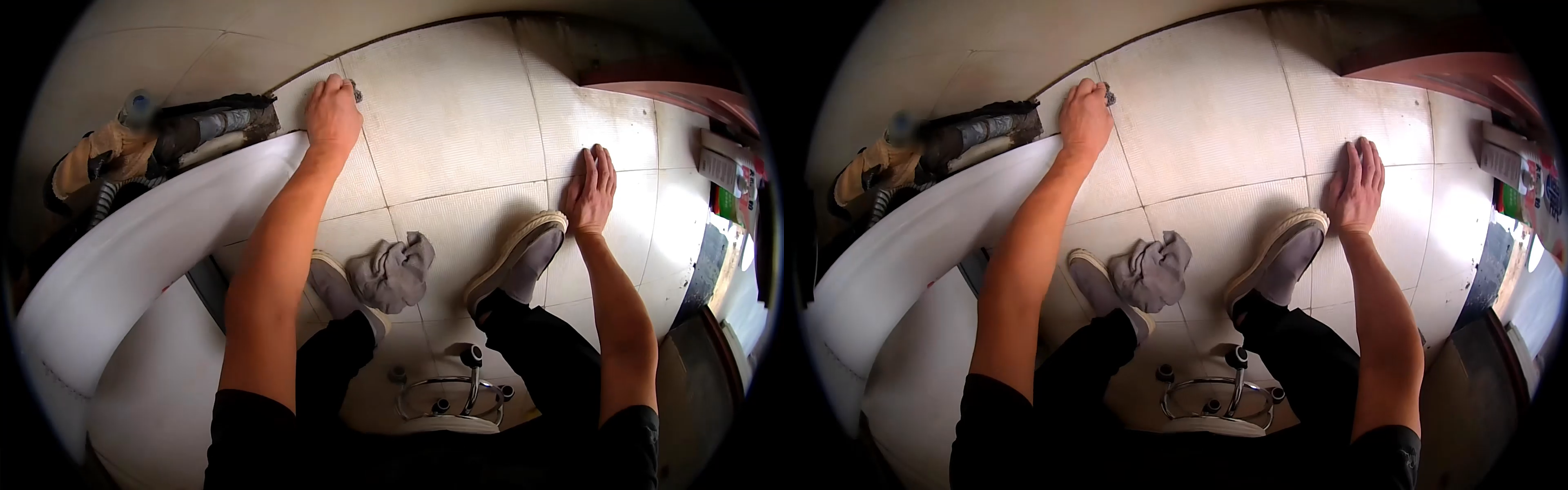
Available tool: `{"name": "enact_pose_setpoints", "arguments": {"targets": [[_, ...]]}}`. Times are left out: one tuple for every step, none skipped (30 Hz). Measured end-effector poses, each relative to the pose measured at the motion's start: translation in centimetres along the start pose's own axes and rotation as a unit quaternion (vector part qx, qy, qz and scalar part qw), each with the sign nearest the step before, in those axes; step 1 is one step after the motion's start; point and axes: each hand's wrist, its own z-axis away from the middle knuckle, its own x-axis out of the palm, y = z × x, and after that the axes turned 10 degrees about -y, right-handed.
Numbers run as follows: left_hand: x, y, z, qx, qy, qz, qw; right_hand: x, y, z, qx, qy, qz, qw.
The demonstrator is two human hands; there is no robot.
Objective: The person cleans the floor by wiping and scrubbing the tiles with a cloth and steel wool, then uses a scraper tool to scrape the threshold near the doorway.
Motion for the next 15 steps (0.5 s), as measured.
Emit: {"name": "enact_pose_setpoints", "arguments": {"targets": [[-0.1, 0.2, 0.4, 0.003, 0.012, 0.016, 1.000, 0.0, -0.1, -0.1, -0.007, 0.008, -0.005, 1.000], [-0.2, 0.5, 1.6, 0.005, 0.010, 0.014, 1.000, -0.1, -0.2, 0.1, -0.005, 0.007, -0.007, 1.000], [0.0, 1.3, 3.5, 0.005, 0.003, 0.045, 0.999, -0.1, -0.2, 0.1, -0.006, 0.008, -0.010, 1.000], [0.2, 2.1, 5.4, 0.003, -0.002, 0.077, 0.997, -0.2, -0.1, -0.2, -0.009, 0.010, -0.012, 1.000], [0.7, 3.3, 7.8, 0.003, 0.002, 0.105, 0.994, -0.2, -0.1, -0.2, -0.008, 0.012, -0.013, 1.000], [0.7, 4.1, 9.3, 0.002, 0.006, 0.133, 0.991, -0.1, -0.1, -0.2, -0.009, 0.011, -0.011, 1.000], [1.0, 3.9, 9.2, 0.001, 0.008, 0.132, 0.991, -0.1, -0.1, -0.2, -0.009, 0.010, -0.007, 1.000], [1.3, 3.7, 9.0, 0.000, 0.015, 0.130, 0.991, -0.1, 0.0, -0.2, -0.010, 0.013, -0.006, 1.000], [1.5, 3.6, 8.8, -0.002, 0.024, 0.128, 0.991, 0.1, 0.1, -0.3, -0.011, 0.014, -0.008, 1.000], [1.2, 3.3, 7.9, -0.004, 0.022, 0.128, 0.991, 0.1, 0.0, -0.1, -0.010, 0.010, -0.010, 1.000], [1.1, 2.6, 5.7, -0.016, 0.041, 0.105, 0.994, 0.1, 0.0, -0.1, -0.005, 0.003, 0.001, 1.000], [0.8, 2.0, 3.4, -0.027, 0.059, 0.082, 0.995, 0.1, 0.0, -0.1, -0.003, 0.002, 0.002, 1.000], [0.4, 1.4, 1.4, -0.029, 0.051, 0.068, 0.996, 0.1, 0.0, -0.2, -0.006, 0.004, -0.001, 1.000], [0.1, 0.7, -0.3, -0.031, 0.041, 0.056, 0.997, 0.1, 0.1, 0.0, -0.009, 0.006, -0.004, 1.000], [0.1, 0.1, -1.5, -0.040, 0.018, 0.070, 0.997, 0.0, 0.3, 0.4, -0.006, 0.002, -0.004, 1.000]]}}
